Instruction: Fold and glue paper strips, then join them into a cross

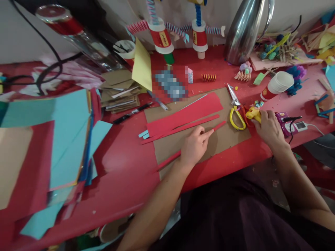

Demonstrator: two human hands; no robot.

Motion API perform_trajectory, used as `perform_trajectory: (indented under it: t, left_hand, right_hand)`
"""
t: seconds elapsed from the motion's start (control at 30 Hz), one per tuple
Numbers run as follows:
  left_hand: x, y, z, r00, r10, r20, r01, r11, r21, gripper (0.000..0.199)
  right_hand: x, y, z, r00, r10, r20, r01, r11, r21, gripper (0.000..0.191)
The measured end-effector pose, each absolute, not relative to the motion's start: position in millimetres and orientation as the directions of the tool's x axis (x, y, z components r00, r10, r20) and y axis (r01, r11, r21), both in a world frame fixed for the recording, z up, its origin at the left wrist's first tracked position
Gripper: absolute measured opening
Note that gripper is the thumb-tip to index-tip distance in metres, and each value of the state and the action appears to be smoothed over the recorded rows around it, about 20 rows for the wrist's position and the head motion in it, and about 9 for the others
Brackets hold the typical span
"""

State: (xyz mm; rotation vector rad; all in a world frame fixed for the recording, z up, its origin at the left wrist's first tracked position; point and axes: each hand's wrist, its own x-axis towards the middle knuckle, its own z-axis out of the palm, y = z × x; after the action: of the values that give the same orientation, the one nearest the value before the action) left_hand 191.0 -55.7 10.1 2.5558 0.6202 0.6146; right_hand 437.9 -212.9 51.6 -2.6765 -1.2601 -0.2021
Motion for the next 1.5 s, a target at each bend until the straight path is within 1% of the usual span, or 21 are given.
perform_trajectory:
  t: [0.07,0.13,0.17,0.2,0.23,0.27,0.33,0.4,0.5,0.6,0.73,0.9,1.03,1.23,1.33,1.4,1.5]
  left_hand:
    - [190,-56,11,0.822,0.494,0.284,0.329,-0.818,0.471,0.033]
    - [190,-56,12,0.837,0.483,0.255,0.345,-0.829,0.440,0.034]
    - [190,-56,13,0.842,0.480,0.246,0.353,-0.835,0.421,0.034]
    - [190,-56,13,0.845,0.476,0.242,0.360,-0.843,0.401,0.034]
    - [190,-56,13,0.848,0.472,0.242,0.364,-0.849,0.382,0.035]
    - [190,-56,13,0.850,0.468,0.243,0.366,-0.855,0.368,0.035]
    - [190,-56,14,0.854,0.462,0.239,0.367,-0.860,0.354,0.035]
    - [190,-57,15,0.862,0.456,0.220,0.367,-0.862,0.350,0.037]
    - [190,-58,18,0.878,0.444,0.181,0.374,-0.871,0.319,0.039]
    - [190,-59,21,0.890,0.425,0.162,0.375,-0.887,0.268,0.041]
    - [191,-60,25,0.908,0.390,0.152,0.348,-0.905,0.244,0.039]
    - [191,-58,27,0.917,0.365,0.160,0.331,-0.922,0.202,0.039]
    - [191,-56,25,0.911,0.374,0.177,0.334,-0.917,0.218,0.039]
    - [190,-56,22,0.905,0.390,0.171,0.348,-0.909,0.228,0.039]
    - [190,-55,20,0.901,0.395,0.180,0.347,-0.904,0.248,0.039]
    - [190,-54,19,0.900,0.394,0.188,0.337,-0.901,0.272,0.039]
    - [190,-54,18,0.896,0.396,0.200,0.332,-0.898,0.290,0.037]
  right_hand:
    - [429,-208,52,0.592,0.759,0.269,0.798,-0.599,-0.068,0.043]
    - [411,-202,54,0.517,0.799,0.308,0.848,-0.528,-0.055,0.043]
    - [400,-198,54,0.435,0.854,0.284,0.897,-0.438,-0.058,0.041]
    - [388,-194,52,0.307,0.923,0.230,0.952,-0.298,-0.074,0.039]
    - [378,-190,50,0.186,0.964,0.191,0.981,-0.170,-0.095,0.038]
    - [370,-187,46,0.107,0.981,0.163,0.990,-0.089,-0.112,0.038]
    - [360,-182,37,0.033,0.991,0.126,0.991,-0.017,-0.132,0.039]
    - [358,-180,29,0.039,0.993,0.107,0.990,-0.024,-0.138,0.040]
    - [363,-179,24,0.084,0.990,0.117,0.989,-0.068,-0.134,0.041]
    - [366,-178,27,0.111,0.987,0.115,0.985,-0.095,-0.141,0.042]
    - [359,-175,34,0.154,0.983,0.104,0.981,-0.140,-0.132,0.042]
    - [350,-172,37,0.133,0.984,0.116,0.985,-0.119,-0.122,0.038]
    - [351,-169,42,0.159,0.980,0.122,0.981,-0.143,-0.131,0.036]
    - [356,-170,43,0.190,0.975,0.112,0.974,-0.173,-0.144,0.038]
    - [359,-171,42,0.226,0.964,0.141,0.967,-0.205,-0.153,0.039]
    - [359,-171,43,0.244,0.954,0.174,0.963,-0.218,-0.157,0.042]
    - [357,-173,44,0.221,0.956,0.194,0.971,-0.197,-0.133,0.049]
